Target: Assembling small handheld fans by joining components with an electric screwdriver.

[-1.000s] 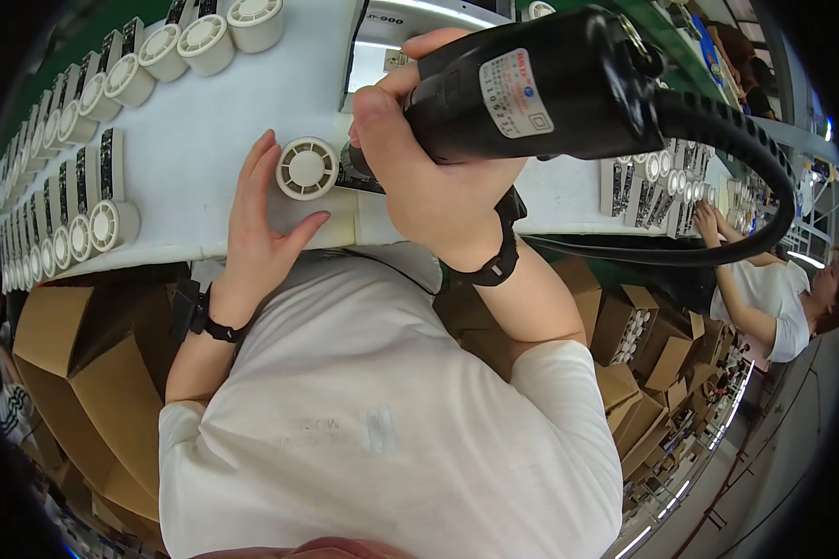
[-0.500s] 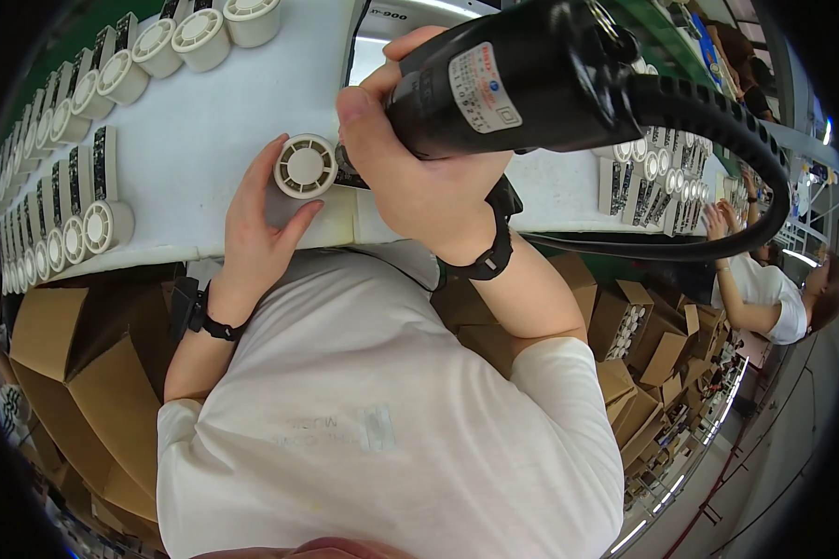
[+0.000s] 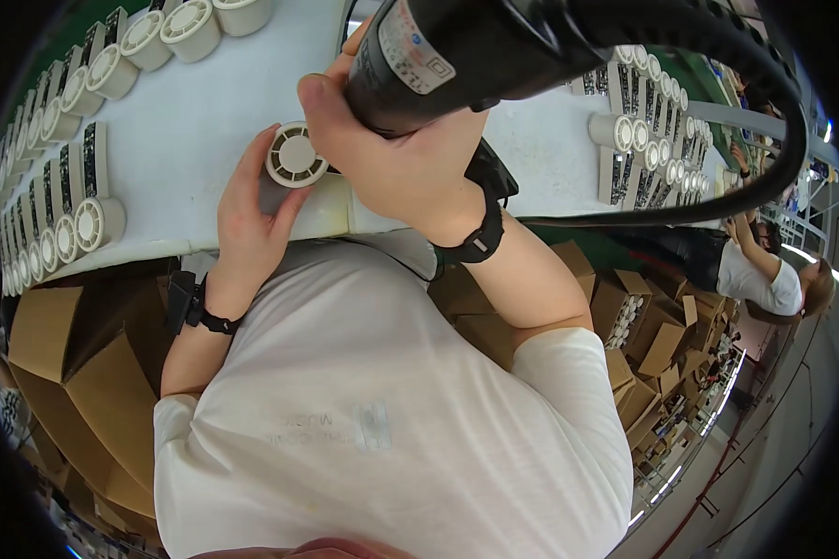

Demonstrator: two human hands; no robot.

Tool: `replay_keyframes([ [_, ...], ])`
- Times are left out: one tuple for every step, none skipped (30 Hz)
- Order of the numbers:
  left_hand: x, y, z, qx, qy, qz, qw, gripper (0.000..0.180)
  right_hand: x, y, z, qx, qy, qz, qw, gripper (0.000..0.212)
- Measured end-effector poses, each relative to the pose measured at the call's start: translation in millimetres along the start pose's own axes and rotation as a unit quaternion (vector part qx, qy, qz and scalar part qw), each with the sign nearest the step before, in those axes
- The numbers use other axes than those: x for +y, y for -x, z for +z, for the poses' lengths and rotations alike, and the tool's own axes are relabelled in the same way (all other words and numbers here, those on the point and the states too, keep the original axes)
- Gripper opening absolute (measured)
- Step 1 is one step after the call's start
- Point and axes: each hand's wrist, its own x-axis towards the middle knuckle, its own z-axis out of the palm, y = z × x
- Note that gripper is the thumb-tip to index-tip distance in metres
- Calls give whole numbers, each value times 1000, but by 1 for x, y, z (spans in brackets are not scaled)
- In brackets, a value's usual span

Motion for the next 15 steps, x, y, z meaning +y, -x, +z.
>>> replay_keyframes([
  [0, 0, 0, -1, 1, -2, 1000, 66, -4, 0, 3, -13, 34, -7, 999, 29],
  [0, -1, 0, -1, 2, -3, 1000, 66, -7, 0, 4, -25, 69, -14, 997, 30],
  [-1, 0, 0, -4, 3, 0, 1000, 66, -9, 0, 3, -21, 71, -15, 997, 30],
  [-1, 1, 0, -2, -5, 9, 1000, 66, -12, 0, 1, -21, 54, -4, 998, 30],
  [-3, 2, 0, 2, -14, 17, 1000, 65, -14, -1, -1, -23, 36, 7, 999, 31],
  [-3, 1, 0, 7, -23, 25, 999, 65, -17, -4, -4, -26, 17, 17, 999, 31],
  [-3, 1, 1, 9, -23, 27, 999, 65, -20, -7, -11, -27, 18, 15, 999, 31],
  [-2, 1, 2, 15, -26, 32, 999, 65, -25, -13, -21, 41, -65, -2, 997, 33],
  [-2, 1, 2, 22, -30, 37, 999, 64, -28, -18, -30, 108, -148, -18, 983, 35],
  [-1, 1, 3, 25, -31, 44, 998, 64, -30, -23, -38, 109, -146, -20, 983, 35],
  [-1, 2, 3, 24, -30, 46, 998, 64, -29, -29, -47, 104, -95, -58, 988, 36],
  [-1, 3, 3, 24, -31, 45, 998, 64, -28, -36, -54, 97, -45, -95, 990, 37],
  [-1, 4, 3, 24, -31, 44, 998, 63, -29, -40, -56, 90, 6, -133, 987, 38],
  [-1, 4, 4, 23, -32, 43, 998, 63, -31, -41, -51, 90, 6, -134, 987, 38],
  [-2, 4, 4, 24, -33, 45, 998, 63, -33, -40, -39, 133, 19, -105, 985, 35],
])
